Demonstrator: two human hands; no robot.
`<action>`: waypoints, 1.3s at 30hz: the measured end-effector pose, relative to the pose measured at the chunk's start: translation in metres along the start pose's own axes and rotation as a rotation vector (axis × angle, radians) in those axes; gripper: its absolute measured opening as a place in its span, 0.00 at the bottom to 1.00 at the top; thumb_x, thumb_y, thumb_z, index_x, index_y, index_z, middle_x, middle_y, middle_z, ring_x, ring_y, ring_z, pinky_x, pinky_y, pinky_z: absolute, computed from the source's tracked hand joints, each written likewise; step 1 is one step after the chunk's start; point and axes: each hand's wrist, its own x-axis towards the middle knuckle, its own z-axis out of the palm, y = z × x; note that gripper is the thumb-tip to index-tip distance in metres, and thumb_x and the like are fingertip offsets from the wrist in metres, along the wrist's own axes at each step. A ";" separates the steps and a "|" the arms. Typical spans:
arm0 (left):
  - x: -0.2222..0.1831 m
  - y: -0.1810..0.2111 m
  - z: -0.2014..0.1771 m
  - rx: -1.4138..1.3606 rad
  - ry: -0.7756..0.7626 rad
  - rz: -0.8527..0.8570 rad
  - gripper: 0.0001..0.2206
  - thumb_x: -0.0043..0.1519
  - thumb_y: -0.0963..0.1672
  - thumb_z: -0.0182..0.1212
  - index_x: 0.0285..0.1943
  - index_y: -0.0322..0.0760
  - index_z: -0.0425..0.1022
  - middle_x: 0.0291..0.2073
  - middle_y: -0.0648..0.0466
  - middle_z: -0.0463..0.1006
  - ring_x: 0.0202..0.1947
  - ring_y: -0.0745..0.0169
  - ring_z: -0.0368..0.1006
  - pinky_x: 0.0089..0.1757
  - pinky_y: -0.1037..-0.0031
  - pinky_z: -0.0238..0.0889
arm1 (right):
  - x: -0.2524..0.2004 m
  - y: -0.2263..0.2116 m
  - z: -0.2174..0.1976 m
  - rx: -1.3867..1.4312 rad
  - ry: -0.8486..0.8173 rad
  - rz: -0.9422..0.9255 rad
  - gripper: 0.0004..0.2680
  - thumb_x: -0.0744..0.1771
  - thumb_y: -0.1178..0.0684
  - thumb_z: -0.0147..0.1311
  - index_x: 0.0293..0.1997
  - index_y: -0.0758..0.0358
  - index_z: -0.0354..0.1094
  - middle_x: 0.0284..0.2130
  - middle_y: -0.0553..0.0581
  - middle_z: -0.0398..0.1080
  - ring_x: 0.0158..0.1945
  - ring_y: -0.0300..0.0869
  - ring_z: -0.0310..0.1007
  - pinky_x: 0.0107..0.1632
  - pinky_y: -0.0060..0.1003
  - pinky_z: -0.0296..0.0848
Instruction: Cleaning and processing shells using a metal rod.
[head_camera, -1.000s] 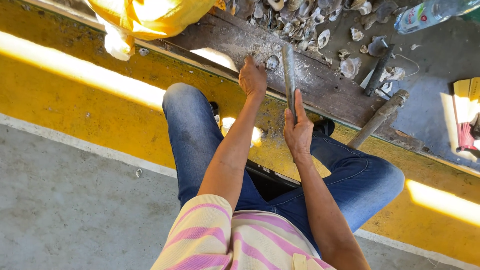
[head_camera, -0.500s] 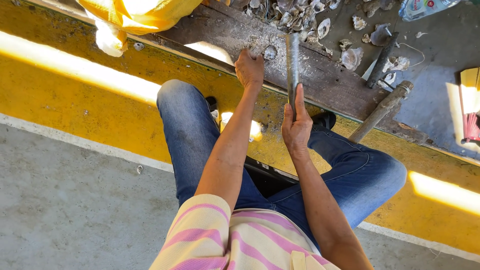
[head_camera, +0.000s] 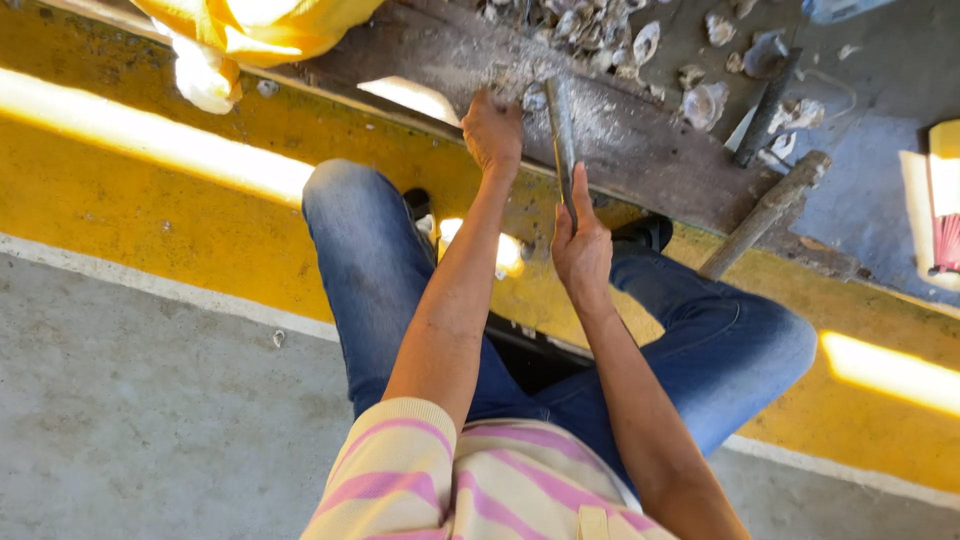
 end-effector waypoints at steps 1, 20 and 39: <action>-0.003 -0.005 -0.006 0.031 0.025 0.034 0.08 0.50 0.43 0.70 0.29 0.33 0.76 0.26 0.44 0.83 0.31 0.41 0.81 0.38 0.57 0.73 | -0.002 -0.006 -0.001 -0.083 -0.156 0.210 0.21 0.72 0.56 0.49 0.77 0.61 0.51 0.40 0.72 0.77 0.25 0.52 0.71 0.31 0.46 0.71; 0.001 0.014 -0.003 0.027 -0.072 -0.080 0.05 0.53 0.42 0.67 0.30 0.35 0.76 0.27 0.49 0.83 0.30 0.53 0.83 0.38 0.61 0.75 | 0.002 0.023 0.009 -0.064 -0.059 0.070 0.24 0.72 0.57 0.52 0.80 0.57 0.48 0.43 0.71 0.76 0.34 0.58 0.75 0.34 0.44 0.74; 0.001 -0.002 0.005 0.009 -0.067 0.403 0.18 0.57 0.42 0.67 0.56 0.39 0.71 0.42 0.50 0.81 0.44 0.57 0.78 0.47 0.62 0.76 | 0.007 0.006 -0.016 1.112 -0.068 0.689 0.23 0.73 0.52 0.40 0.80 0.43 0.39 0.26 0.53 0.65 0.21 0.34 0.64 0.22 0.30 0.67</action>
